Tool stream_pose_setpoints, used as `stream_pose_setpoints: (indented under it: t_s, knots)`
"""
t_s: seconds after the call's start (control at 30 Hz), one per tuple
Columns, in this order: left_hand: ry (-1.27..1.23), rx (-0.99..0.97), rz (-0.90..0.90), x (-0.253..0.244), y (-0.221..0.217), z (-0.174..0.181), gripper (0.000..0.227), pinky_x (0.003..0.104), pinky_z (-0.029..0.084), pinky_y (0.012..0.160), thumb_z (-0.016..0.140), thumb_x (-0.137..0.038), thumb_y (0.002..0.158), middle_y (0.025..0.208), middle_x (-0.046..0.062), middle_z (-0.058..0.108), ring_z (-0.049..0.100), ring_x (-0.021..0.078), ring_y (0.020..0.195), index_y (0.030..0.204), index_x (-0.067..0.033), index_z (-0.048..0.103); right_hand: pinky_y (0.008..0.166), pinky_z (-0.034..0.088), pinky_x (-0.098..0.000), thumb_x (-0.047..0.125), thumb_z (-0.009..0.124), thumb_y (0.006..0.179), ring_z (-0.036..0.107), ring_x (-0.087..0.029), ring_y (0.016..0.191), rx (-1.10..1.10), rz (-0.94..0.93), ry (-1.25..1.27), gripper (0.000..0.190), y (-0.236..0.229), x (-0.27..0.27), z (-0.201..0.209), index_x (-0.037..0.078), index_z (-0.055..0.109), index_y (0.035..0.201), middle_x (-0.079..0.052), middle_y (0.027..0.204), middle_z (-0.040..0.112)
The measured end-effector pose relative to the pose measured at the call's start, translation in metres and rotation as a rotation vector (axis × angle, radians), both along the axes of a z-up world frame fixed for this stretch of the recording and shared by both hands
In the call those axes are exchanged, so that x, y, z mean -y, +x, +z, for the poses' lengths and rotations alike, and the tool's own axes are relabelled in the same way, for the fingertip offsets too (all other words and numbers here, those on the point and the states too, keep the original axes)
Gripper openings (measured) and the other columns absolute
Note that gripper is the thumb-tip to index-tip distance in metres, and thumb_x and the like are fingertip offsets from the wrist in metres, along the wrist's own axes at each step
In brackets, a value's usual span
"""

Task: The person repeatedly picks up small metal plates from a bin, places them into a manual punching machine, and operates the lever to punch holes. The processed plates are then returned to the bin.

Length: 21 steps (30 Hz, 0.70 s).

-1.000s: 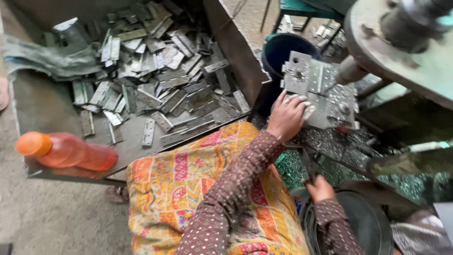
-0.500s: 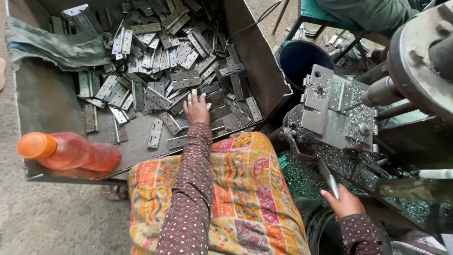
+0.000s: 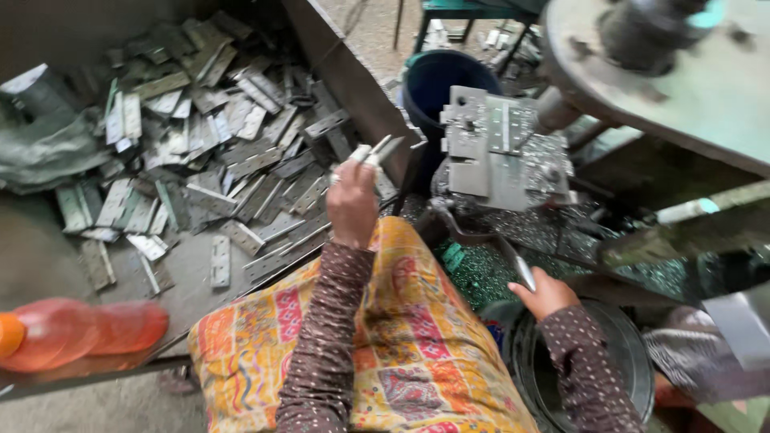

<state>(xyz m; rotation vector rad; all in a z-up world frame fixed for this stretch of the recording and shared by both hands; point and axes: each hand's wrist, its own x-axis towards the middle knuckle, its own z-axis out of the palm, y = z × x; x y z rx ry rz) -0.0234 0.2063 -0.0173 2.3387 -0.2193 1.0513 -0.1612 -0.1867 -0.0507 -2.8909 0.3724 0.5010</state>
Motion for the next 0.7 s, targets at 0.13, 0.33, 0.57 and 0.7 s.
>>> stream_pose_setpoints:
  t_s: [0.13, 0.33, 0.57, 0.7]
  knots:
    - [0.385, 0.095, -0.179, 0.099, -0.015, 0.029, 0.023, 0.048, 0.049, 0.103, 0.066, -0.021, 0.094, 0.126, 0.009, 0.063, 0.061, 0.0284, 0.113, 0.116, -0.0126, 0.067, 0.077, 0.055, -0.0527, 0.059, 0.066, 0.087, 0.071, -0.041, 0.085, -0.003, 0.009, -0.015, 0.055, 0.004, -0.005, -0.003, 0.008, 0.062, 0.107, -0.020, 0.089, 0.073]
    - [0.406, -0.050, -0.367, 0.180, -0.046, 0.021, 0.046, 0.056, 0.030, 0.121, 0.058, -0.028, 0.098, 0.136, 0.015, 0.057, 0.058, 0.0305, 0.126, 0.136, -0.0036, 0.064, 0.077, 0.056, -0.0511, 0.059, 0.067, 0.085, 0.072, -0.039, 0.084, -0.018, -0.025, 0.060, 0.054, 0.005, -0.015, 0.014, 0.010, 0.063, 0.106, -0.019, 0.086, 0.074]
    - [0.371, -0.174, -0.217, 0.197, -0.033, 0.018, 0.042, 0.060, 0.017, 0.125, 0.056, -0.029, 0.099, 0.144, 0.022, 0.057, 0.051, 0.0369, 0.138, 0.122, 0.0042, 0.066, 0.075, 0.056, -0.0504, 0.058, 0.068, 0.086, 0.072, -0.040, 0.082, -0.011, 0.011, 0.021, 0.055, 0.008, -0.020, 0.014, 0.008, 0.061, 0.107, -0.020, 0.084, 0.073]
    - [0.377, -0.144, -0.131, 0.204, -0.011, 0.013, 0.044, 0.059, 0.015, 0.126, 0.055, -0.027, 0.099, 0.141, 0.022, 0.059, 0.053, 0.0353, 0.136, 0.124, 0.0060, 0.069, 0.072, 0.057, -0.0509, 0.056, 0.067, 0.086, 0.073, -0.040, 0.079, 0.017, 0.017, 0.033, 0.052, 0.002, -0.010, -0.002, 0.009, 0.060, 0.107, -0.019, 0.082, 0.073]
